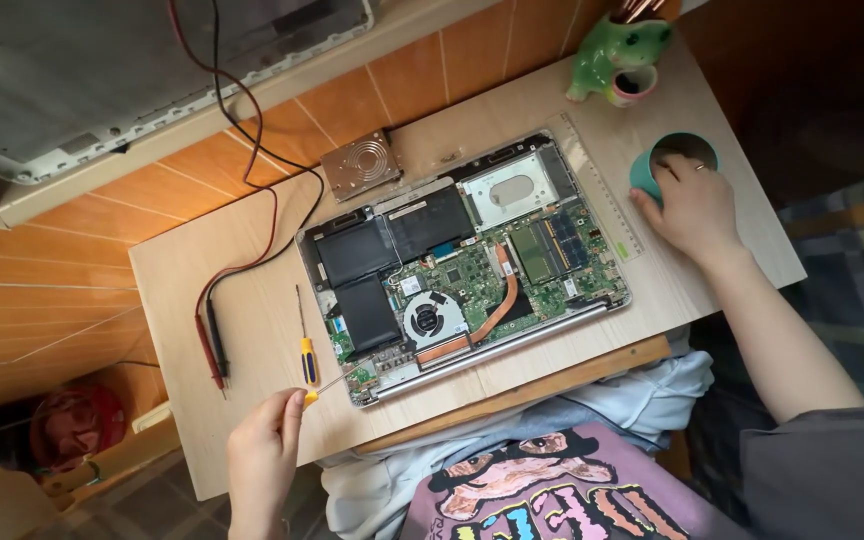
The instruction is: Disassembling a laptop to access internal components.
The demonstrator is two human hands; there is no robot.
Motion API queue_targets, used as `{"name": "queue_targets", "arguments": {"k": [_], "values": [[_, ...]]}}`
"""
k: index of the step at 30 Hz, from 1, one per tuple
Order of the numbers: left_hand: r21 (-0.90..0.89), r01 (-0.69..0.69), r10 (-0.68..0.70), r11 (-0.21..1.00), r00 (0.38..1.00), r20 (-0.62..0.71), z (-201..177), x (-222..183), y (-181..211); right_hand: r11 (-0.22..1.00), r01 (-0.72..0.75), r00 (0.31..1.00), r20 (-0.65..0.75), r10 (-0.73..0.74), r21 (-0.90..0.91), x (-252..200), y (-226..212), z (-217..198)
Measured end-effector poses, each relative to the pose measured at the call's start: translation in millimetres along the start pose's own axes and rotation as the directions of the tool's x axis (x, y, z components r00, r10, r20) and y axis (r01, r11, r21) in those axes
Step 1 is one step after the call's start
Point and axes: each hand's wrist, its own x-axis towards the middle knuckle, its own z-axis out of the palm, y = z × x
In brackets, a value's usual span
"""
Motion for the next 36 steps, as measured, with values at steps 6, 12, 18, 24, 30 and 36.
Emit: {"name": "queue_targets", "arguments": {"k": [6, 12, 18, 24, 30, 36], "values": [[0.007, 0.022, -0.022, 1.000, 0.999, 0.023, -3.7, 0.8, 4.1, 0.997, 0.049, 0.999, -0.015, -0.048, 0.052, 5.7, 6.2, 0.1], [0.053, 0.033, -0.034, 0.998, 0.999, 0.031, -3.1, 1.7, 6.6, 0.996, 0.068, 0.992, 0.099, -0.074, 0.059, 15.5, 18.7, 11.1], [0.021, 0.003, -0.003, 1.000, 1.000, 0.024, -4.9, -0.4, 5.4, 0.997, -0.019, 0.967, 0.254, -0.001, 0.080, 27.5, 17.9, 9.9], [-0.002, -0.009, 0.009, 1.000, 1.000, 0.014, -2.6, 0.2, 9.3, 0.988, -0.043, 0.958, 0.286, -0.001, 0.150, 25.5, 23.1, 13.2], [-0.062, -0.070, 0.071, 0.996, 0.997, 0.008, 7.7, 1.2, 4.2, 0.983, -0.094, 0.948, 0.315, 0.039, 0.161, 19.6, 44.8, 39.5], [-0.276, -0.096, 0.080, 0.956, 0.994, -0.068, 32.8, 0.9, -6.6, 0.998, -0.038, 0.970, 0.242, 0.024, 0.050, -3.0, 97.7, 94.1]]}}
